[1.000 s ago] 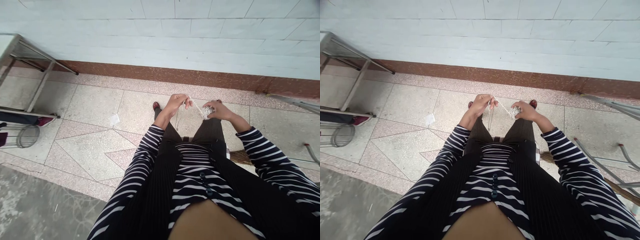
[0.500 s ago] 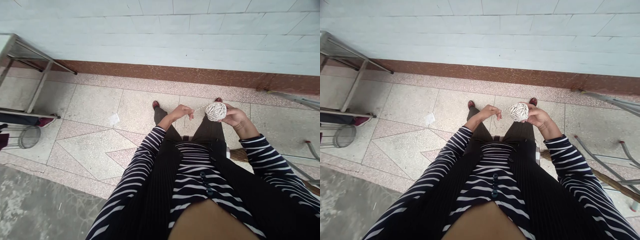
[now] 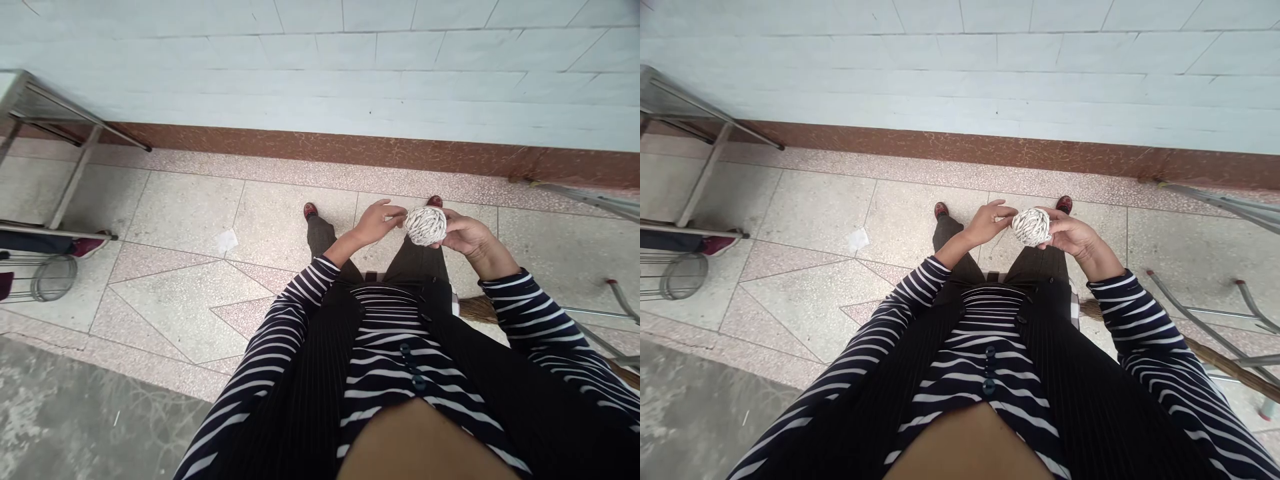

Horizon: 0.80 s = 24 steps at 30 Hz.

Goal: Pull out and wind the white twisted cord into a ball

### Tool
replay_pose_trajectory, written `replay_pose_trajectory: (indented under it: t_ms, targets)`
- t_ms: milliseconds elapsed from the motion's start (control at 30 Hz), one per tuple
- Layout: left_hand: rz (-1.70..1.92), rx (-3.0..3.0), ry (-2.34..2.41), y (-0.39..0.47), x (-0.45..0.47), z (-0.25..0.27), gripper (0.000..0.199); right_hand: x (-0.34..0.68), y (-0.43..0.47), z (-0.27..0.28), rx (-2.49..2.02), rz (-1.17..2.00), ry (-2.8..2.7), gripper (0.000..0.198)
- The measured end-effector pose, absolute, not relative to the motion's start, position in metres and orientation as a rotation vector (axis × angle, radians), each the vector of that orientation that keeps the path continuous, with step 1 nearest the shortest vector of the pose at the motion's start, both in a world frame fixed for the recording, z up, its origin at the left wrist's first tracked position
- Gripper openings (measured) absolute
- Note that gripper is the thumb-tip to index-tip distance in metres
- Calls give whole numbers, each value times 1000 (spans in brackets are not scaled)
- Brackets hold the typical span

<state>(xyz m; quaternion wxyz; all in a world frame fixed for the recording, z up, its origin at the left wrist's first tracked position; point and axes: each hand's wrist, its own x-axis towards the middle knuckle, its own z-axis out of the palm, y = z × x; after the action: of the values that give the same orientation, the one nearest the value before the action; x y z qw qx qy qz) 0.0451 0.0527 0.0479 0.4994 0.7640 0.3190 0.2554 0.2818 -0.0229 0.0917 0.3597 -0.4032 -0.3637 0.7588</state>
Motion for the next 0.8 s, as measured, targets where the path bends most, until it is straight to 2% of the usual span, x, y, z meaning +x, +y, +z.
replay_pose_trajectory:
  t_ms: [233, 367, 500, 700, 800]
  targets:
    - [613, 1936, 947, 70, 31, 29, 16, 272, -26, 105, -1037, 1892, -869, 49]
    - [574, 1880, 1007, 72, 23, 12, 16, 279, -26, 116, -1106, 1813, -928, 48]
    - [465, 1861, 1004, 65, 27, 1, 25, 281, -21, 127, -1159, 1683, -918, 59]
    - [320, 1837, 867, 36, 34, -6, 33, 302, 30, 117, -1319, 1230, -998, 57]
    - [270, 1826, 818, 24, 29, 2, 35, 317, 54, 96, -1611, 724, -1137, 62]
